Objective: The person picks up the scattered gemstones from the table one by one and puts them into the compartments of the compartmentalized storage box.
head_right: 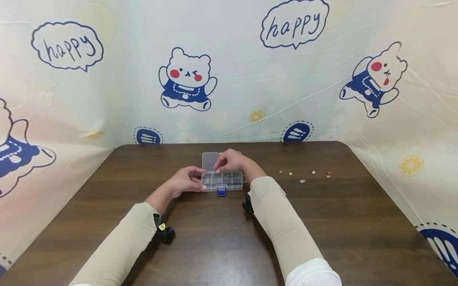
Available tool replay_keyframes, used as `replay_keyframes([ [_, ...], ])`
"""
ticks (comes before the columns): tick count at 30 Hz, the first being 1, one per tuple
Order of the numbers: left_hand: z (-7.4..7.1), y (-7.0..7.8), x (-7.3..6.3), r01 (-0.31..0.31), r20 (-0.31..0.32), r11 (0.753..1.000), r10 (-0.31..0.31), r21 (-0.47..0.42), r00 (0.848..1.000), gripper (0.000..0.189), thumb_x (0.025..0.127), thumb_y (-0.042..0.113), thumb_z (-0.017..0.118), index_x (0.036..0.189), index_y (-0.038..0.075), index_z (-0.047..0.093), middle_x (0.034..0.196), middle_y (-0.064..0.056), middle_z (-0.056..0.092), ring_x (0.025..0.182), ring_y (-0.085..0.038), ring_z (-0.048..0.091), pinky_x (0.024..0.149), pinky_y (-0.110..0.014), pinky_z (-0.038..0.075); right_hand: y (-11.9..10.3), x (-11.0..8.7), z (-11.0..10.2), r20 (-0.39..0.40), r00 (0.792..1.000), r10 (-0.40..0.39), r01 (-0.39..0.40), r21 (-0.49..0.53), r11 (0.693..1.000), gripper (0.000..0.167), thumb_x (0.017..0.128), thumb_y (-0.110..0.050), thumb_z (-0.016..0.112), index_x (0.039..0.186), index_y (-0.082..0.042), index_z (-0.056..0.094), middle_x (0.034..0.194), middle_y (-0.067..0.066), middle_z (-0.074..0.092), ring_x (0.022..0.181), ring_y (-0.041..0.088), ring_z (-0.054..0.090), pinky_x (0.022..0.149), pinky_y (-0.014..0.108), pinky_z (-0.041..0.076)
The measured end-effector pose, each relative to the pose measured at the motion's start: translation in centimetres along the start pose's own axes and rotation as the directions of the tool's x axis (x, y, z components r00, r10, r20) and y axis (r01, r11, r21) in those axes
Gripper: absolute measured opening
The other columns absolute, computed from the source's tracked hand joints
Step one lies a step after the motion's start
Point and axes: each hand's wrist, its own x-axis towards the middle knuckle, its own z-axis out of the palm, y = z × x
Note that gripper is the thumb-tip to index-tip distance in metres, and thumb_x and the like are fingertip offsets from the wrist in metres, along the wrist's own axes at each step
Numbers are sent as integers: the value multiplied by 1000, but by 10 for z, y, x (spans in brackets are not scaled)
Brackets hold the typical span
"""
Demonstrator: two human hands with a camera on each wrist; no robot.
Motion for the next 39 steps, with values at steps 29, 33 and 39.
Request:
replay_keyframes([
  [29,0,1,-3,6,-14,1000,-6,-2,1000,64,70,-2,85,128,8,59,124,-15,55,93,-27,61,78,-36,59,-7,-43,2,-281,959,-32,87,188,978,29,85,-15,78,109,0,71,98,6,70,83,23,58,76,32,54],
  [33,0,1,-2,1,-16,1000,-1,2,1000,64,71,-2,85,128,8,58,124,-15,55,93,-27,61,78,-35,59,-6,-48,3,-303,952,-47,106,182,977,30,84,-16,78,108,0,71,94,3,69,81,23,57,73,31,54],
  [39,1,0,0,0,-13,1000,-1,-3,1000,64,71,-2,85,128,8,59,125,-15,55,92,-26,60,78,-35,59,-3,-54,6,-329,943,-52,116,177,977,28,85,-16,77,107,0,71,93,3,67,80,24,56,69,31,52],
])
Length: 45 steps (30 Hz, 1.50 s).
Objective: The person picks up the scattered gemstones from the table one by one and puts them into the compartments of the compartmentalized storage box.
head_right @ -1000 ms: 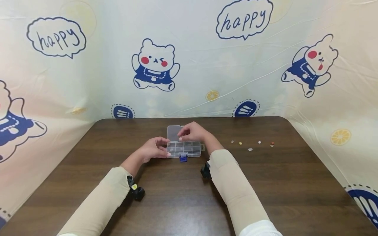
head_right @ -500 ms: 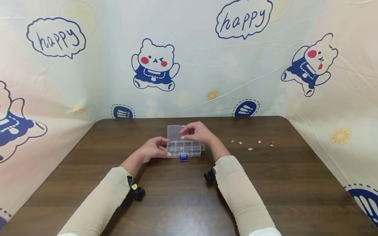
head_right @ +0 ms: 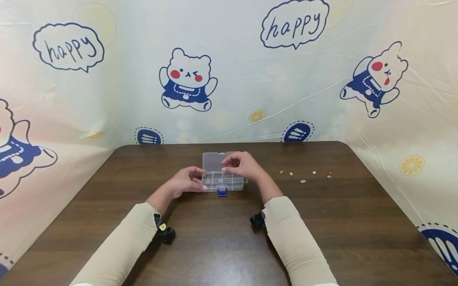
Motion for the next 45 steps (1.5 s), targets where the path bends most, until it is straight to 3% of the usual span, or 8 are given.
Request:
replay_keyframes([
  [11,-1,1,0,1,-1,1000,-1,-8,1000,64,70,-3,85,127,9,59,125,-15,55,91,-26,61,78,-35,59,-2,-15,-9,-35,999,-1,1,-10,1000,30,85,-17,78,108,-1,70,92,5,64,84,25,57,75,37,53],
  [16,-1,0,1,3,3,1000,-3,-16,1000,64,70,-4,85,127,8,59,125,-15,54,90,-25,61,77,-35,59,-3,-22,-14,-38,999,-14,14,14,1000,29,84,-18,78,107,-3,70,96,11,65,86,24,58,77,39,54],
  [21,0,0,1,5,4,1000,-5,-16,1000,64,70,-4,85,127,8,59,125,-15,55,89,-25,61,77,-35,59,-3,-29,-18,-53,998,22,-21,29,999,31,85,-19,78,110,-6,69,105,19,64,91,26,58,81,39,53],
  [26,0,0,1,3,2,1000,-3,-16,1000,63,70,-5,84,127,8,60,124,-15,55,88,-25,61,76,-35,59,-4,-34,-22,-67,997,26,-25,21,999,35,84,-18,79,114,-2,68,105,19,64,92,29,57,82,43,53],
  [32,0,-1,3,4,7,1000,-4,-10,1000,64,70,-3,85,128,9,59,125,-15,55,89,-25,61,77,-35,59,-5,-39,-27,-72,997,14,-14,4,1000,28,85,-18,78,110,-8,69,102,16,65,89,24,58,79,37,54],
  [37,0,-2,4,5,6,1000,-5,-2,1000,64,70,-2,86,127,9,60,125,-14,55,89,-26,61,77,-34,59,-3,-45,-31,-91,996,10,-10,-3,1000,28,84,-22,79,108,-10,70,102,16,65,88,25,58,78,40,54],
  [45,0,3,1,0,11,1000,0,6,1000,66,70,-6,84,129,5,57,128,-16,53,93,-26,59,76,-35,59,-43,-63,-41,-95,995,19,-23,-44,999,27,85,-7,75,109,3,67,102,23,65,90,32,59,80,46,53],
])
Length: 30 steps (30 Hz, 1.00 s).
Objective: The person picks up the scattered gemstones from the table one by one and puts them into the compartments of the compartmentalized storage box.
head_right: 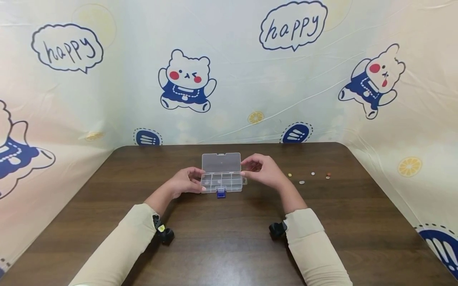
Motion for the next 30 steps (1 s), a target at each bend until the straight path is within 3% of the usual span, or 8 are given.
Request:
replay_keyframes([
  [4,-1,3,-2,4,3,1000,-4,5,1000,67,69,-7,84,129,4,56,129,-16,52,96,-27,58,76,-36,59,5,-3,-4,-21,1000,-5,5,-20,1000,26,85,-7,75,108,3,67,102,18,66,91,32,60,80,44,53],
  [13,-4,4,-2,15,61,1000,-15,-8,998,70,71,-4,84,134,8,54,133,-17,49,101,-29,58,77,-38,59,55,0,-12,-65,998,-2,3,9,1000,27,86,-13,76,110,-4,69,102,12,67,92,23,61,78,35,53],
  [19,-4,6,-4,2,97,999,2,-43,995,69,76,-3,81,137,5,51,136,-20,46,92,-28,62,79,-41,59,61,-5,-20,-93,996,-15,18,29,999,31,86,-17,76,111,-1,68,102,12,68,90,23,62,78,31,54],
  [30,-2,5,-3,-6,68,999,8,-33,998,66,74,-8,80,134,3,55,130,-20,49,86,-25,60,75,-38,59,65,-13,-39,-66,996,57,-53,48,997,38,86,-18,77,119,-1,65,111,11,66,98,25,60,84,30,53],
])
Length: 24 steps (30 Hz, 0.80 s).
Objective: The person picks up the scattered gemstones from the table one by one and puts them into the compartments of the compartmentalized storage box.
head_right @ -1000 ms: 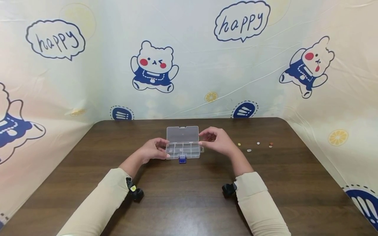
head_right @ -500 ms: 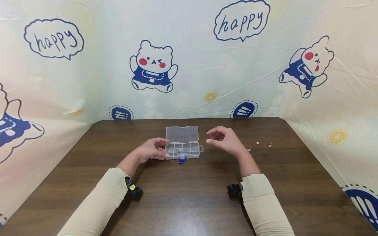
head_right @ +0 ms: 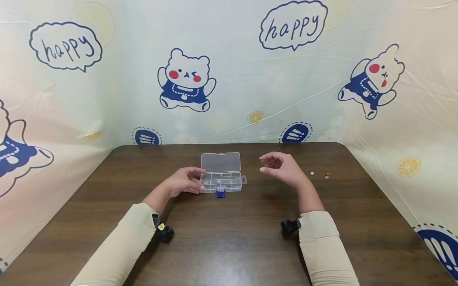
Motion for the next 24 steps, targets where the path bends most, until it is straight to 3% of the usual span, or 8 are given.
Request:
replay_keyframes([
  [9,2,0,2,29,-11,999,-30,-20,999,66,73,-13,78,133,3,55,126,-20,49,83,-25,62,74,-39,60,9,-4,-14,1,999,43,-43,-11,999,40,86,-18,76,120,0,64,114,14,65,100,26,60,83,24,52],
  [24,2,1,3,49,-28,999,-48,2,998,65,72,-9,81,131,7,58,128,-19,50,84,-28,63,75,-38,59,31,-10,-28,-20,991,135,-135,-39,990,41,85,-19,78,121,-3,65,118,23,63,101,26,62,79,22,54],
])
